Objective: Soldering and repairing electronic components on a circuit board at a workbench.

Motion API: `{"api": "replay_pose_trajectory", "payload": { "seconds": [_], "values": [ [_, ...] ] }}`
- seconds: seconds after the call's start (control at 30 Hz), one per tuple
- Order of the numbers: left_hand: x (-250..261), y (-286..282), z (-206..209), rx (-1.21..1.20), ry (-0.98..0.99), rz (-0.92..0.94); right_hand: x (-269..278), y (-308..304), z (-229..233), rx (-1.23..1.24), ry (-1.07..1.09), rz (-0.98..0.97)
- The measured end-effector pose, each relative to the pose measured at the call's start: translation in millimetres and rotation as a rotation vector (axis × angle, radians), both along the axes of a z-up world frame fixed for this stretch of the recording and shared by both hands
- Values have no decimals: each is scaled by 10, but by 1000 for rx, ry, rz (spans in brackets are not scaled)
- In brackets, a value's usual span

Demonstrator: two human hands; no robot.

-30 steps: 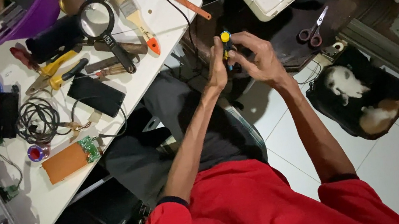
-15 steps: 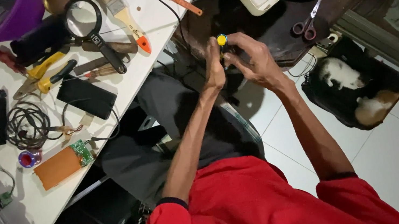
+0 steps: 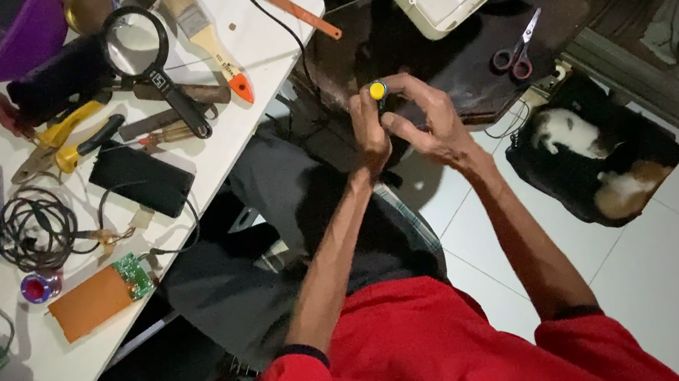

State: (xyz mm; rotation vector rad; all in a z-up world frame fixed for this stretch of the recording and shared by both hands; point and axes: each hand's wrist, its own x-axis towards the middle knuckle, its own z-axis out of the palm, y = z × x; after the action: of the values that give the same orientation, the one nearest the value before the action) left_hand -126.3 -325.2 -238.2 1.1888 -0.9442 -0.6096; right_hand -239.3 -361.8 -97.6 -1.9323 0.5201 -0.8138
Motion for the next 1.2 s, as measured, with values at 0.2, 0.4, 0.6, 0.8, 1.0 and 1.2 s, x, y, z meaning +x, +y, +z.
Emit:
{"api": "replay_pose_trajectory", "payload": {
  "seconds": [0.2,0.4,0.6,0.8,1.0,1.2],
  "values": [
    [-88,-97,-47,-140,-346,94,174,245,-19,204,-98,-196],
    [-323,-176,512,100,314,220,351,325,-69,255,-211,-407],
    [-409,-252,-324,-31,-216,247,355,300,-202,-281,-85,-371],
    [-419,-316,-397,107,-409,169,694,542,365,523,-410,-18],
    [-354,-239,125,13,4,108,582,540,179,475,-199,-243],
    [-237,-71,565,-79,331,-39,309,280,-410,228,1,-356]
  ]
}}
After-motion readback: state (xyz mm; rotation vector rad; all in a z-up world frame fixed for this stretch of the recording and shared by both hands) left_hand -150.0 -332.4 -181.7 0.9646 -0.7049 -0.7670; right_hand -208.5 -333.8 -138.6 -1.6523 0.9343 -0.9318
